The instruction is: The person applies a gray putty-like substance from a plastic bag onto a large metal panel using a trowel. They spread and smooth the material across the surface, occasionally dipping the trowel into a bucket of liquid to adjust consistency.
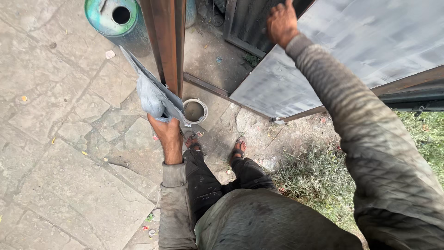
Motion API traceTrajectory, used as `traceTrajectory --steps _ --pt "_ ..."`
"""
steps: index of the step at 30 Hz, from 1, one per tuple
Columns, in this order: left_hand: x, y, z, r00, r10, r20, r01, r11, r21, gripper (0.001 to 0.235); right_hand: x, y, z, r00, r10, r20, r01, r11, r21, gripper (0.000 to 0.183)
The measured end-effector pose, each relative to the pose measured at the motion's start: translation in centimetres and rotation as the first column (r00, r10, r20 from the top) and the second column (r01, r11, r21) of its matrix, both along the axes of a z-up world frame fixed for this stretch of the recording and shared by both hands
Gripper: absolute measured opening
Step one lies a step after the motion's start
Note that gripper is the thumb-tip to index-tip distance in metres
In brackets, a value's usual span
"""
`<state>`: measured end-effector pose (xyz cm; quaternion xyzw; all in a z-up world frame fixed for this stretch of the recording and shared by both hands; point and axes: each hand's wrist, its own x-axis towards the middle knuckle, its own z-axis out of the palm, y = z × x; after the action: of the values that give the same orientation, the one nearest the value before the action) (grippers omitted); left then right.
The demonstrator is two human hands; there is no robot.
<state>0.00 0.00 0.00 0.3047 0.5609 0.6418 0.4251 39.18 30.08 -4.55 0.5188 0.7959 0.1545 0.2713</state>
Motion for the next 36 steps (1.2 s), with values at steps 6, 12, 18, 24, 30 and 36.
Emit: traceTrajectory --steps 6,12,18,24,30,36 --pt "1.3 -0.2 -2.7 0.996 0.092 -0.022 -0.091 0.994 0.053 0.079 -5.4 -15.0 4.4 0.697 -0.181 -0.694 -0.011 0.965 -0.263 0.047" --pt "0.9 0.7 -2.4 0.996 0.042 -0.080 -0.039 0.998 0.044 0.065 -7.6 -24.7 0.7 0.502 -0.408 -0.762 -0.197 0.804 -0.560 0.054" --pt "-0.4 0.7 -0.9 0.993 0.084 -0.079 -0.074 0.990 0.121 0.075 -6.1 -31.9 -7.8 0.502 -0.658 -0.561 -0.078 0.612 -0.787 0.060" --pt "-2.8 -8.2 1.0 0.990 0.101 -0.094 -0.096 0.994 0.061 0.086 -3.5 -37.9 -15.6 0.463 -0.780 -0.421 -0.033 0.460 -0.888 0.064" --pt "-3.7 -19.5 -3.0 0.932 0.104 -0.348 -0.210 0.936 -0.284 0.080 -6.5 -38.8 -19.1 0.205 -0.959 -0.194 -0.103 0.176 -0.979 0.058" --pt "-3.0 -22.7 -13.4 0.937 0.223 -0.268 -0.317 0.866 -0.387 0.068 -13.8 -35.5 -24.5 0.350 -0.908 -0.229 0.018 0.251 -0.968 0.055"
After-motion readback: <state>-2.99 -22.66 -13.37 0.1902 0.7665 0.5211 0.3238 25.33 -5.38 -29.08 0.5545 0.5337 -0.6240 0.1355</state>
